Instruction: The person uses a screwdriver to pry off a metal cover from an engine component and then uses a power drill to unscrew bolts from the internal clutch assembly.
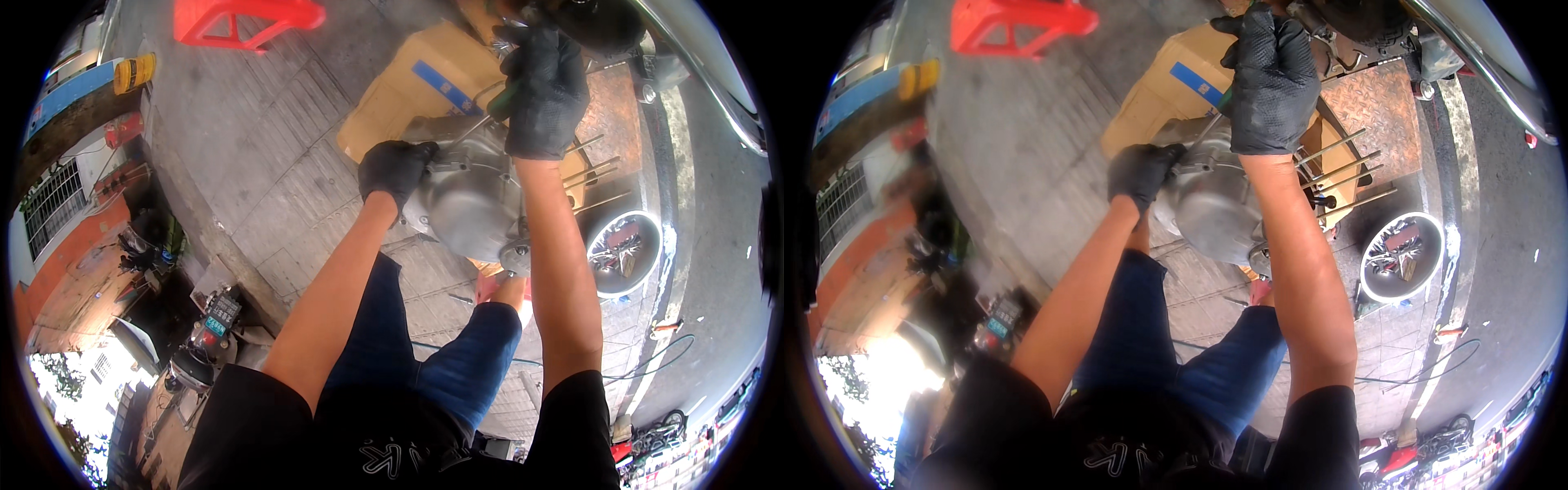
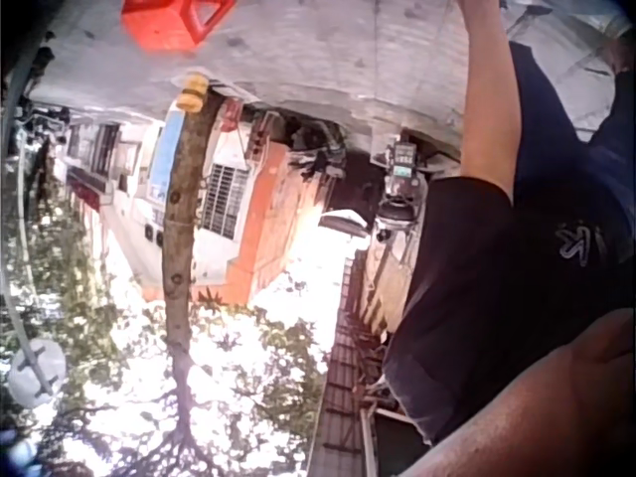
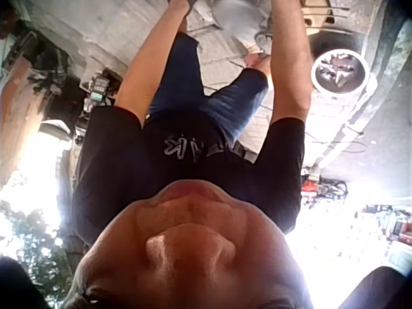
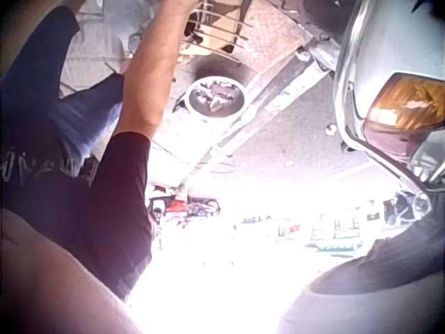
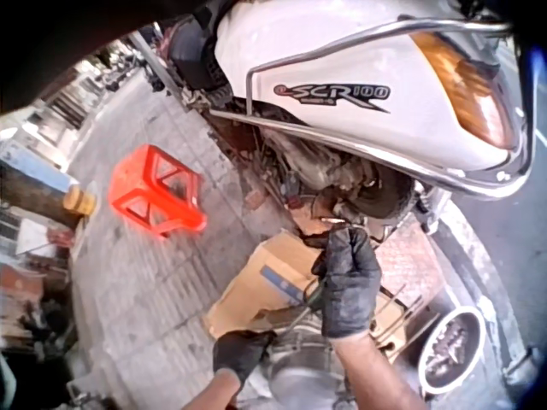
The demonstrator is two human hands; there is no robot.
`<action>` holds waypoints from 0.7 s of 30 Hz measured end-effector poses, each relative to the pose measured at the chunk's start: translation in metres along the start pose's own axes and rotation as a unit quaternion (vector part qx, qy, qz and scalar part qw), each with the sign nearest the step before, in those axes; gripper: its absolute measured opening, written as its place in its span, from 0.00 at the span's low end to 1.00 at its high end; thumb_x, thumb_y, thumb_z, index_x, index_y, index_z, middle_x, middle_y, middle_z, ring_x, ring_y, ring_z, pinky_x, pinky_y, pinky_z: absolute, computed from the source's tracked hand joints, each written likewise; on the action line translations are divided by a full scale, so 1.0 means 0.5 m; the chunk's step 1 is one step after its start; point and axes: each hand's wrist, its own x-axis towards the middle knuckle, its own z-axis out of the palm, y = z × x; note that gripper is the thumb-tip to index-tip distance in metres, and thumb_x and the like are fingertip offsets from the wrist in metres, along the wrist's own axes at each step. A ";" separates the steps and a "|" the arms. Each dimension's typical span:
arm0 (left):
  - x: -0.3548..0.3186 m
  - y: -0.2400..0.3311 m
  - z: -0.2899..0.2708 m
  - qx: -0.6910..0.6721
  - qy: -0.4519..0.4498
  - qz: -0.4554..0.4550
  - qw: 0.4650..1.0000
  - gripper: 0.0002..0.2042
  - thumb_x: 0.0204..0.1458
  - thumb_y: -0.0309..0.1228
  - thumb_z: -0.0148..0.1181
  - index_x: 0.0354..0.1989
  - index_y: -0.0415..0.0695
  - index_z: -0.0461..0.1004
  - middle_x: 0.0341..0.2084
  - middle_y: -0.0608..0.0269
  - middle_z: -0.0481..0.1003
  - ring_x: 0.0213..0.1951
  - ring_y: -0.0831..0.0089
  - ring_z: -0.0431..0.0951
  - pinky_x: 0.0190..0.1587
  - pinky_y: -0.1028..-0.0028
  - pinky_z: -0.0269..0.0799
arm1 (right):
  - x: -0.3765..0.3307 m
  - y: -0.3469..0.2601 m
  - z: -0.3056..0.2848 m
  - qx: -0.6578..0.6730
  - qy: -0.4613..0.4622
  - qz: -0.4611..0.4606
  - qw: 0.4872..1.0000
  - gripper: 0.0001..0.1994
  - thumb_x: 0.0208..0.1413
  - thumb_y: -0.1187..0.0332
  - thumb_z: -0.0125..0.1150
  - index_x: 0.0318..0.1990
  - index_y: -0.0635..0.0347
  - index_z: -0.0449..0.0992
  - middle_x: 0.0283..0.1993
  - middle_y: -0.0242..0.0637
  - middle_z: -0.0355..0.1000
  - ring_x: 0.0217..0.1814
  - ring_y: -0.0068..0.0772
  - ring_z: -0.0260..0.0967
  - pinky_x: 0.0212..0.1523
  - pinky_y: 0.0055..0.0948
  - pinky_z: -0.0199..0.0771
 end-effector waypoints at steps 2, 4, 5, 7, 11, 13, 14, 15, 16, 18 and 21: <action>0.000 0.003 0.000 0.002 -0.005 -0.002 1.000 0.21 0.49 0.52 0.56 0.29 0.45 0.82 0.26 0.56 0.80 0.34 0.58 0.79 0.41 0.67 0.72 | -0.004 -0.005 0.000 -0.023 0.003 -0.004 1.000 0.09 0.61 0.68 0.55 0.44 0.63 0.73 0.34 0.36 0.77 0.26 0.17 0.63 0.27 0.17 0.63; 0.000 0.008 -0.002 0.010 -0.012 -0.002 1.000 0.21 0.49 0.52 0.56 0.30 0.45 0.82 0.26 0.56 0.80 0.34 0.58 0.79 0.41 0.67 0.72 | -0.013 0.004 -0.002 -0.001 -0.005 0.003 1.000 0.09 0.61 0.67 0.56 0.44 0.63 0.73 0.34 0.35 0.76 0.26 0.17 0.63 0.28 0.17 0.63; 0.000 0.010 -0.002 0.015 -0.011 0.001 1.000 0.21 0.49 0.52 0.56 0.30 0.45 0.82 0.27 0.56 0.80 0.35 0.58 0.79 0.41 0.67 0.71 | -0.016 0.006 -0.002 0.011 -0.009 0.006 1.000 0.10 0.61 0.66 0.57 0.44 0.62 0.73 0.34 0.34 0.76 0.27 0.17 0.63 0.28 0.17 0.63; -0.002 0.010 -0.002 0.026 -0.008 0.005 1.000 0.21 0.50 0.52 0.55 0.30 0.45 0.82 0.27 0.56 0.80 0.35 0.58 0.79 0.41 0.66 0.71 | -0.027 -0.005 0.009 0.005 -0.005 -0.013 1.000 0.10 0.61 0.64 0.58 0.43 0.61 0.74 0.34 0.33 0.76 0.27 0.16 0.63 0.29 0.17 0.63; -0.001 0.000 0.001 -0.005 0.001 0.013 1.000 0.21 0.51 0.52 0.55 0.28 0.45 0.82 0.24 0.57 0.79 0.30 0.61 0.78 0.36 0.67 0.70 | 0.001 0.039 0.013 -0.121 0.027 -0.121 0.985 0.08 0.59 0.63 0.58 0.36 0.58 0.75 0.26 0.31 0.72 0.22 0.21 0.64 0.22 0.21 0.62; 0.004 -0.014 0.014 -0.010 0.038 0.050 0.998 0.21 0.52 0.51 0.54 0.26 0.44 0.80 0.16 0.59 0.75 0.19 0.66 0.75 0.26 0.68 0.68 | 0.044 0.055 -0.016 -0.216 0.001 -0.094 0.972 0.09 0.59 0.64 0.59 0.31 0.59 0.74 0.21 0.31 0.70 0.20 0.21 0.65 0.21 0.25 0.63; 0.006 -0.015 0.016 0.007 0.032 0.052 0.998 0.21 0.52 0.51 0.54 0.26 0.44 0.80 0.16 0.59 0.76 0.19 0.66 0.76 0.26 0.68 0.68 | 0.072 0.069 -0.040 -0.219 -0.037 -0.045 0.974 0.09 0.59 0.64 0.59 0.31 0.59 0.74 0.21 0.31 0.69 0.20 0.21 0.66 0.21 0.25 0.64; 0.011 -0.012 0.016 0.025 0.024 0.058 0.998 0.21 0.52 0.52 0.53 0.26 0.45 0.81 0.17 0.59 0.76 0.19 0.66 0.76 0.27 0.67 0.69 | 0.102 0.086 -0.063 -0.223 -0.073 0.002 0.972 0.09 0.59 0.64 0.59 0.31 0.59 0.74 0.21 0.31 0.69 0.20 0.21 0.66 0.21 0.25 0.64; 0.014 -0.010 0.017 0.041 0.014 0.064 0.997 0.21 0.53 0.52 0.52 0.27 0.46 0.81 0.17 0.59 0.76 0.20 0.65 0.76 0.28 0.67 0.69 | 0.119 0.095 -0.072 -0.228 -0.107 0.050 0.966 0.09 0.59 0.64 0.59 0.31 0.59 0.74 0.21 0.31 0.69 0.21 0.21 0.66 0.21 0.25 0.65; 0.018 -0.005 0.019 0.091 0.026 0.092 0.991 0.21 0.54 0.51 0.50 0.28 0.47 0.81 0.19 0.59 0.77 0.21 0.64 0.77 0.30 0.66 0.70 | 0.134 0.115 -0.099 -0.206 -0.097 0.060 0.972 0.10 0.59 0.64 0.59 0.30 0.59 0.74 0.19 0.30 0.68 0.21 0.21 0.67 0.20 0.24 0.65; 0.024 -0.028 0.022 0.135 0.030 0.112 0.984 0.20 0.56 0.49 0.48 0.32 0.48 0.81 0.21 0.59 0.78 0.22 0.64 0.78 0.32 0.65 0.71 | 0.109 0.088 -0.090 -0.194 -0.166 0.078 0.964 0.09 0.60 0.63 0.58 0.32 0.58 0.73 0.22 0.30 0.70 0.22 0.20 0.68 0.22 0.23 0.67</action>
